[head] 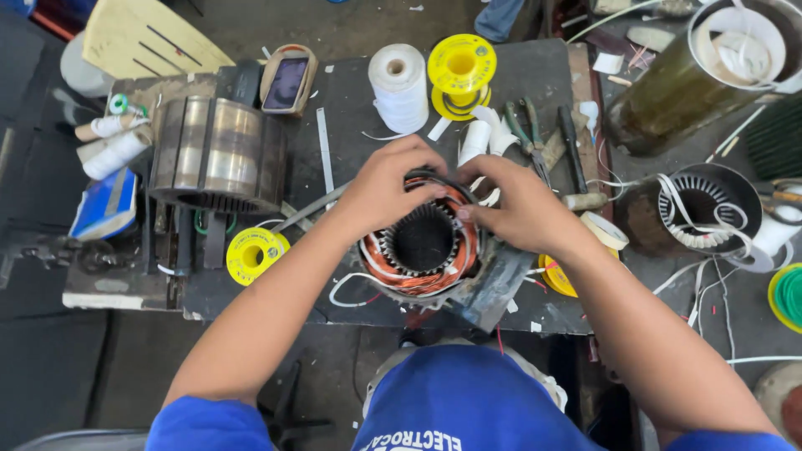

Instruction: Repairing an electric motor stator by seating windings with a hammer and block and organizing wires

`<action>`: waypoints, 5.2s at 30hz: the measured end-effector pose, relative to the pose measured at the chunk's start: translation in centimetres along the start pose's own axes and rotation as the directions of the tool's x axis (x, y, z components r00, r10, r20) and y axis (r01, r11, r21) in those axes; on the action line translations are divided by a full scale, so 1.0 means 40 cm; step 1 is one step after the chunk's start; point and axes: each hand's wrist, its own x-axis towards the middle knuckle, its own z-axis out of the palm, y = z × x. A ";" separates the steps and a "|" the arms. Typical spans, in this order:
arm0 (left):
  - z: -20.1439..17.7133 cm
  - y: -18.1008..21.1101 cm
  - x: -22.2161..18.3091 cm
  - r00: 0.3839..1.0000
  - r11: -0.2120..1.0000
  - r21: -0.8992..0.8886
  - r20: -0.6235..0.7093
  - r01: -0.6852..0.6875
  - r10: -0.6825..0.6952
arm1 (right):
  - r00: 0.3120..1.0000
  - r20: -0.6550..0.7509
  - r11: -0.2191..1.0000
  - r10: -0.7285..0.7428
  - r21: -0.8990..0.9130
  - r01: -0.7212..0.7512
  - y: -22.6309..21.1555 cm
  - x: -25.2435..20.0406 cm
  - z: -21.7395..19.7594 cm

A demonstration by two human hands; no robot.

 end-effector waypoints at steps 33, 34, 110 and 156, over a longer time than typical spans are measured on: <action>-0.016 0.332 -0.435 0.673 0.639 -0.258 0.064 0.725 -0.737 | 0.953 0.047 0.947 -0.301 -0.101 0.304 -0.095 -0.338 0.175; -0.012 0.332 -0.435 0.673 0.639 -0.261 0.064 0.724 -0.737 | 0.953 0.049 0.947 -0.300 -0.102 0.304 -0.098 -0.324 0.209; 0.049 0.371 -0.285 0.978 0.873 0.485 -0.201 0.056 0.048 | 0.784 0.057 0.686 -0.618 -0.449 0.573 -0.038 -0.187 -0.046; 0.072 0.240 -0.216 0.999 0.850 0.526 0.048 -0.030 0.005 | 0.934 -0.343 0.979 -0.099 -0.203 0.029 -0.037 -0.243 0.016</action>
